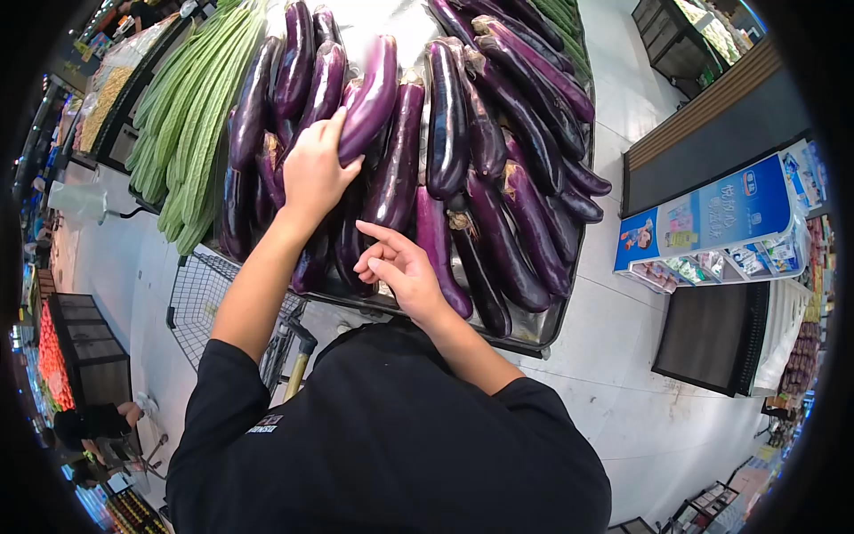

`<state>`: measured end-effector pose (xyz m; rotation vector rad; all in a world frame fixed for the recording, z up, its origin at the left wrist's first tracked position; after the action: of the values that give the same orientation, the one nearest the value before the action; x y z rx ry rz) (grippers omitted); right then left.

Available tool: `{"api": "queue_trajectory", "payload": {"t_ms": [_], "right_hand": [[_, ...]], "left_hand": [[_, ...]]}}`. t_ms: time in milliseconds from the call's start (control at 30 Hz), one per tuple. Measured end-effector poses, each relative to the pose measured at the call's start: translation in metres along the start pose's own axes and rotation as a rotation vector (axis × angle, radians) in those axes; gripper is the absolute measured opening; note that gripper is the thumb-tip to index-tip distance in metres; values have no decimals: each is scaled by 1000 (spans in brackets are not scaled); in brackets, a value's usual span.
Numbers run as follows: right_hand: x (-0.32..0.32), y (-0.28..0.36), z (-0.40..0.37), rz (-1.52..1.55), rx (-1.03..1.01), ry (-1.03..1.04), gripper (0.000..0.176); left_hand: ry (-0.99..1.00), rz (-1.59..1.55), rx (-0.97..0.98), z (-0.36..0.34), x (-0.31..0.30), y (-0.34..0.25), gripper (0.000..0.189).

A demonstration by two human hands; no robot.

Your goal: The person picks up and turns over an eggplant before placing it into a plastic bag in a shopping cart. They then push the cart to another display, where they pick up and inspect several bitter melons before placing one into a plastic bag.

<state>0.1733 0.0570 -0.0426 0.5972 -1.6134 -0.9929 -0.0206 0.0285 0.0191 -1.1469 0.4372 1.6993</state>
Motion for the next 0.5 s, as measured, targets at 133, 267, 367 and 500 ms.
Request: {"api": "queue_trajectory", "payload": {"t_ms": [133, 267, 367, 500], "right_hand": [[0, -15, 44, -135, -210, -196, 34], [-57, 87, 41, -124, -564, -477, 33], [-47, 101, 67, -79, -473, -520, 54], [-10, 115, 83, 168, -208, -348, 68]], "left_hand": [[-144, -505, -269, -5, 0, 59, 60], [-193, -891, -426, 20, -5, -30, 60], [-257, -929, -434, 0, -22, -51, 63], [-312, -780, -258, -26, -46, -68, 70]]}}
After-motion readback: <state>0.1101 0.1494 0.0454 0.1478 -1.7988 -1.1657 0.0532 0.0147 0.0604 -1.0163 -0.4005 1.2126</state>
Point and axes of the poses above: each hand's wrist, its own z-axis towards the middle knuckle, its own x-axis out of the palm, y = z × x, the point moved 4 cm from there along z, towards the middle knuckle, and after that the axes turned 2 degrees about x, right-handed, at the moved point
